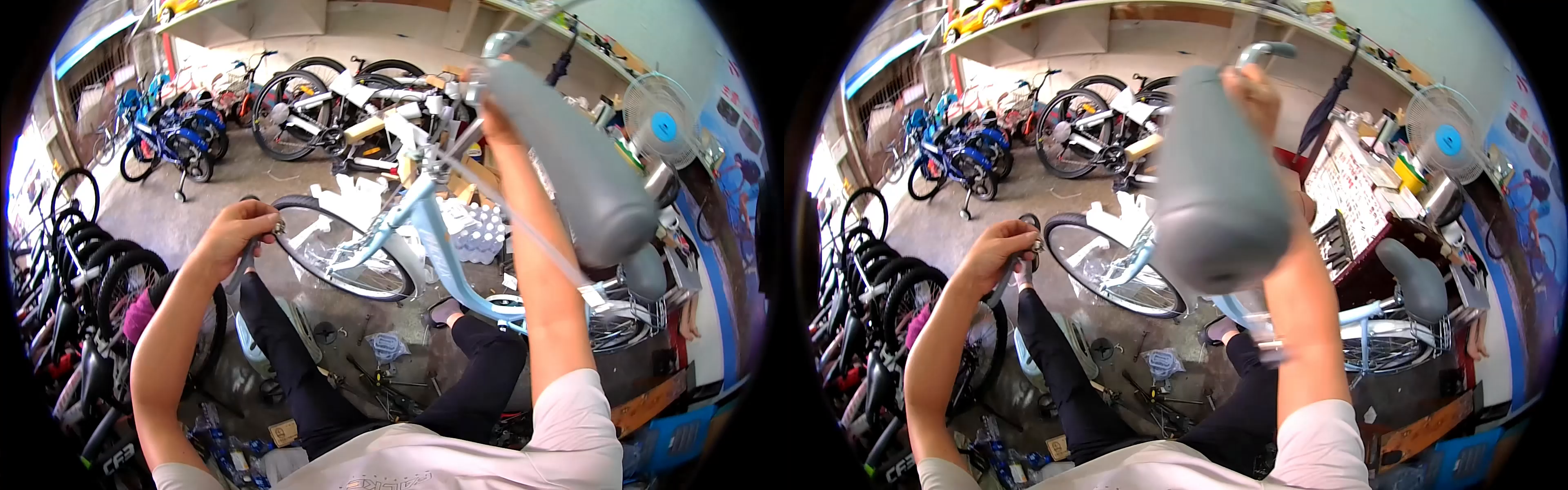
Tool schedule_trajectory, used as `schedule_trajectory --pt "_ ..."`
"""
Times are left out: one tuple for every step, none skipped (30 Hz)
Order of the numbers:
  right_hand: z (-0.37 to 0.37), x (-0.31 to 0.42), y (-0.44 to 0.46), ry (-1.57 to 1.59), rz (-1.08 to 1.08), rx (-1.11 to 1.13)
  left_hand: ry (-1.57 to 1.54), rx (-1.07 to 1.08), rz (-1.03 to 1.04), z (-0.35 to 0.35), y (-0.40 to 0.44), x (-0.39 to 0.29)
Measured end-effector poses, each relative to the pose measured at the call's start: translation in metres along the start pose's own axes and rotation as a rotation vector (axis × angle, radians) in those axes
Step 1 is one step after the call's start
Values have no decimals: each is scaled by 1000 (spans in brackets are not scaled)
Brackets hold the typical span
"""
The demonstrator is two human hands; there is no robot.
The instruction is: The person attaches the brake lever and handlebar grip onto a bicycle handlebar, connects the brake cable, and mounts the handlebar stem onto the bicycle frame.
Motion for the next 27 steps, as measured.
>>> schedule_trajectory --pt "3 21 1 -74 -32 -77 5 -10 37 -2 2 -12" --pt "12 63 -10 -225 -78 -218 9 1 79 -7 4 -24" --pt "-5 78 -22 -305 -93 -299 14 -9 63 26 -17 -34" --pt "0 94 -26 -347 -138 -346 22 20 92 23 -11 -38" --pt "-1 108 -24 -342 -228 -335 36 47 137 20 -1 -47" --pt "5 109 -27 -346 -229 -359 76 62 147 22 -6 -64" --pt "8 109 -27 -375 -256 -355 112 48 161 29 -9 -77" --pt "8 109 -26 -394 -256 -343 133 52 191 38 -13 -90" --pt "8 111 -27 -408 -250 -330 157 54 214 47 -18 -103" --pt "8 111 -26 -400 -248 -329 178 60 236 55 -21 -114" --pt "5 112 -26 -415 -260 -331 196 63 257 62 -25 -124" --pt "3 113 -27 -429 -269 -331 232 82 259 68 -29 -136" --pt "-1 117 -28 -523 -257 -302 237 56 303 78 -36 -144" --pt "-5 117 -27 -565 -263 -266 250 72 318 82 -36 -152" --pt "-7 118 -27 -612 -266 -232 266 94 331 86 -35 -159" --pt "-10 124 -28 -601 -271 -229 267 93 364 91 -37 -166" --pt "-12 122 -27 -609 -262 -228 269 98 397 97 -38 -172" --pt "-12 120 -24 -666 -317 -200 257 150 405 100 -35 -179" --pt "-13 119 -22 -723 -374 -172 277 195 422 105 -33 -187" --pt "-15 118 -22 -734 -413 -168 277 179 462 110 -32 -191" --pt "-16 118 -22 -742 -409 -174 276 161 505 118 -34 -197" --pt "-16 120 -23 -690 -417 -191 327 157 525 123 -33 -205" --pt "-17 121 -24 -634 -426 -208 329 161 525 127 -32 -212" --pt "-20 123 -26 -613 -389 -209 330 193 532 133 -32 -218" --pt "-24 126 -27 -612 -390 -211 330 221 538 139 -34 -221" --pt "-28 128 -29 -578 -341 -224 331 224 586 146 -36 -222" --pt "-31 130 -31 -542 -289 -235 333 224 583 150 -35 -225"
Point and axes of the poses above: each hand's wrist, its own y-axis towards the middle knuckle, its own z-axis out of the palm, x = y × z, the point moved 2 cm from there along y, towards the middle knuckle, and after that the axes turned 14 degrees about -y, right-handed, at the moved point
